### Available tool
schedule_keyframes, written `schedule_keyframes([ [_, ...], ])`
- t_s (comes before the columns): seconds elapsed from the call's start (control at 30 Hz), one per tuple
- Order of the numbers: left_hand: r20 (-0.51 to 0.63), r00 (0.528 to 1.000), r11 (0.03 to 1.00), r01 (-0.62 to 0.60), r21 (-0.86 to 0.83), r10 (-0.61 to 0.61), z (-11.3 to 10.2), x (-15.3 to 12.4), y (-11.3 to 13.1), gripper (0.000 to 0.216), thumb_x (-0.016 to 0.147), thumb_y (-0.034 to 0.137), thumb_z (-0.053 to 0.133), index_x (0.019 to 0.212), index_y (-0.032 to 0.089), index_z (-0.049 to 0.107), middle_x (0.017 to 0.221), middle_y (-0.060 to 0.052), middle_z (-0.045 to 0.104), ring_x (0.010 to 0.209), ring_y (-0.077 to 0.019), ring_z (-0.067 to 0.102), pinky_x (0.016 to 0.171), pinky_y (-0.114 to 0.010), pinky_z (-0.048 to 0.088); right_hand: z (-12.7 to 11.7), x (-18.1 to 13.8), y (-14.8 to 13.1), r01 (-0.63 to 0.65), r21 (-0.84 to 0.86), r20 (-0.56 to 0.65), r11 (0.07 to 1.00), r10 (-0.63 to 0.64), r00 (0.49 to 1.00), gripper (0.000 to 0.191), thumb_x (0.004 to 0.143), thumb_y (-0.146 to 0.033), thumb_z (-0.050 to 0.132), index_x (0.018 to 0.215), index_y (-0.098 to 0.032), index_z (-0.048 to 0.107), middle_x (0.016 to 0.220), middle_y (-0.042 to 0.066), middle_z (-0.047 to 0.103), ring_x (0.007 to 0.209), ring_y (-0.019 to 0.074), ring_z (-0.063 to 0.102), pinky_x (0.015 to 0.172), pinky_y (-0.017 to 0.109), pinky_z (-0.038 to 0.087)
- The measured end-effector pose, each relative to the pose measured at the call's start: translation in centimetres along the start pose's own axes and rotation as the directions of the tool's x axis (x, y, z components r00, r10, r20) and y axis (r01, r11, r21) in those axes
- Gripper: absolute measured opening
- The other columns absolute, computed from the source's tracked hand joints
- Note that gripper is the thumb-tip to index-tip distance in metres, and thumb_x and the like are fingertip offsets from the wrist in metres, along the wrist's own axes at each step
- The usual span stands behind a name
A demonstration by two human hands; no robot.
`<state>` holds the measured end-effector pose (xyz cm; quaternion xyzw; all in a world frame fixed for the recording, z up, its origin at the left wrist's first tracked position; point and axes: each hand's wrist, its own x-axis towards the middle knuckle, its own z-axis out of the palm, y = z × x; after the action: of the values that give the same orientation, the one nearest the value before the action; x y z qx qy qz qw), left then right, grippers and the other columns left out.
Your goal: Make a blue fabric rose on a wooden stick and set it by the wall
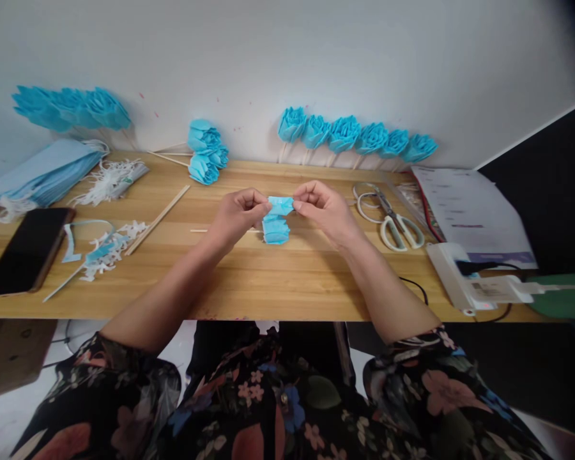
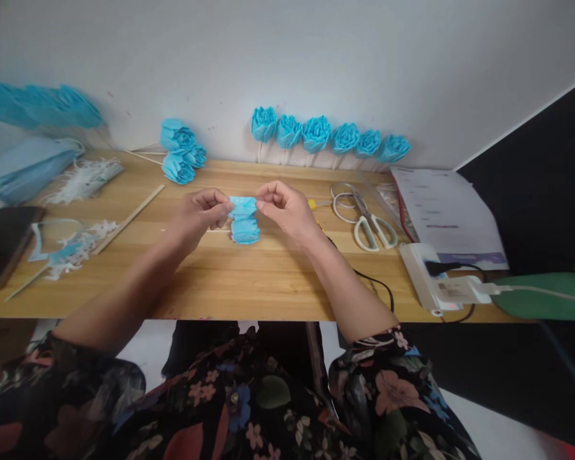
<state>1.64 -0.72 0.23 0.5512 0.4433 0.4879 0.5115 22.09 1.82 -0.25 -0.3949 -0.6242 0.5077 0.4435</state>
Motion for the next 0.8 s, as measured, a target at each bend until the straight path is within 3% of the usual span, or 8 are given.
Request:
schedule_keyframes([
  [0.27,0.041,0.997,0.998,0.061,-0.018,-0.06,-0.3,0.1,-0.2,0.031,0.077,0.039,0.078,0.064,0.018,0.06,0.051,0.003,0.055,0.045,-0.0063,0.045,0.046,-0.02,0.034,-0.1,0.1,0.1,0.022,-0.017,-0.01,1.0,-0.022,1.0,0.031,0.075,-0.041,0.077,0.097,-0.023,0.063,0.079,-0.003,0.063,0.073,0.0128,0.058,0.072,0.031,0.05],
  [0.43,-0.059,0.998,0.998,0.015,-0.057,-0.019,-1.4,0.4,0.3,0.025,0.083,0.043,0.074,0.088,0.019,0.071,0.059,0.003,0.058,0.048,-0.008,0.049,0.044,-0.021,0.035,-1.0,0.4,0.3,0.029,-0.023,-0.095,0.999,-0.031,0.995,0.035,0.076,-0.042,0.078,0.103,-0.024,0.065,0.083,-0.002,0.064,0.069,0.0113,0.056,0.067,0.029,0.05],
  [0.53,-0.105,0.994,0.997,-0.027,0.078,0.035,-2.6,1.4,1.4,0.017,0.085,0.035,0.074,0.089,0.019,0.073,0.058,0.003,0.058,0.048,-0.0085,0.048,0.045,-0.021,0.034,-1.6,0.6,0.5,0.029,-0.009,-0.159,1.0,-0.03,0.987,0.034,0.078,-0.04,0.078,0.105,-0.025,0.066,0.08,-0.003,0.063,0.067,0.0109,0.055,0.064,0.028,0.051],
  [0.7,0.025,0.993,0.863,-0.11,0.493,0.112,-4.3,4.2,1.7,0.007,0.08,0.023,0.073,0.074,0.019,0.074,0.064,0.0,0.065,0.057,-0.0115,0.052,0.054,-0.024,0.033,-2.2,0.8,0.7,0.013,-0.034,-0.232,0.999,-0.02,0.972,0.029,0.082,-0.038,0.077,0.106,-0.026,0.067,0.083,-0.002,0.065,0.071,0.0121,0.06,0.065,0.028,0.056],
  [0.8,0.081,0.988,0.781,-0.151,0.606,0.129,-5.0,5.6,0.3,0.009,0.078,0.022,0.072,0.07,0.019,0.074,0.069,-0.001,0.069,0.063,-0.0134,0.054,0.059,-0.026,0.032,-2.5,0.7,0.9,0.017,-0.034,-0.259,0.999,-0.025,0.966,0.027,0.084,-0.035,0.077,0.108,-0.027,0.069,0.085,-0.002,0.066,0.072,0.0123,0.062,0.067,0.029,0.058],
])
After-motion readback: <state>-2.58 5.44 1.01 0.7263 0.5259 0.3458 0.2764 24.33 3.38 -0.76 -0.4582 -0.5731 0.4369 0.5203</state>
